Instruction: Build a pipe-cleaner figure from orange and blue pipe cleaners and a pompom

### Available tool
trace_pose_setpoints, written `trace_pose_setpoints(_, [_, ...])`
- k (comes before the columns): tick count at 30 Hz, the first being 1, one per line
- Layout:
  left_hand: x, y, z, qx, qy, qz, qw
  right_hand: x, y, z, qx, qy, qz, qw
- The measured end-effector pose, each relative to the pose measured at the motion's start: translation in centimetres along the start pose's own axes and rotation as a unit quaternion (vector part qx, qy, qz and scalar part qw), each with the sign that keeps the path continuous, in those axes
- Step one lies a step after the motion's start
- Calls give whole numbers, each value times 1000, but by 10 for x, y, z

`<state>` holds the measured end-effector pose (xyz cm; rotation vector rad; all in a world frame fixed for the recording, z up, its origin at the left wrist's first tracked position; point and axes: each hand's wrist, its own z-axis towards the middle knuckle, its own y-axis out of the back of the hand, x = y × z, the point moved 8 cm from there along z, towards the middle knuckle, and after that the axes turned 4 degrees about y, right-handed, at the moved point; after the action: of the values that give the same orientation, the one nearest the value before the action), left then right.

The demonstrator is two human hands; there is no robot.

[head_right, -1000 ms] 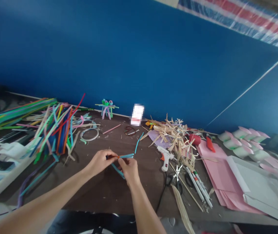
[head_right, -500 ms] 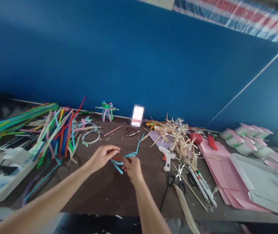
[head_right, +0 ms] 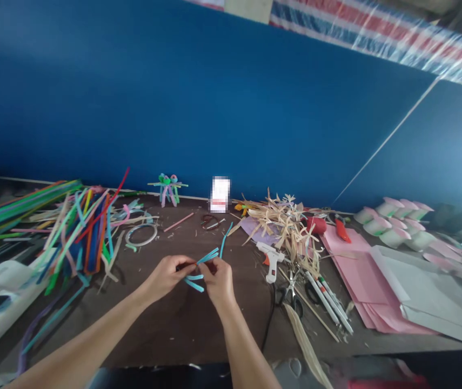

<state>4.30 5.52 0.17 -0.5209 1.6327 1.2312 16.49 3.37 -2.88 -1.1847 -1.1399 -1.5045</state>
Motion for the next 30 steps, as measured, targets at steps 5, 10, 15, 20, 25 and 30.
trace_pose_setpoints(5, [-3,3,-6,15,15,-35,999,15,19,-3,-31,14,67,997])
trace_pose_setpoints(10, [0,-5,-8,59,27,-81,995,16,20,-4,9,-61,236,970])
trace_pose_setpoints(15, [-1,-7,-12,71,51,-110,990,29,20,-6,26,-57,257,964])
trace_pose_setpoints(20, [-10,-5,-17,98,35,-71,992,39,19,-10,44,-53,244,967])
trace_pose_setpoints(25, [-35,-2,-18,76,-65,37,994,45,7,-16,62,-64,230,969])
trace_pose_setpoints(30, [-49,2,-19,31,-75,68,994,37,3,-17,18,-71,202,977])
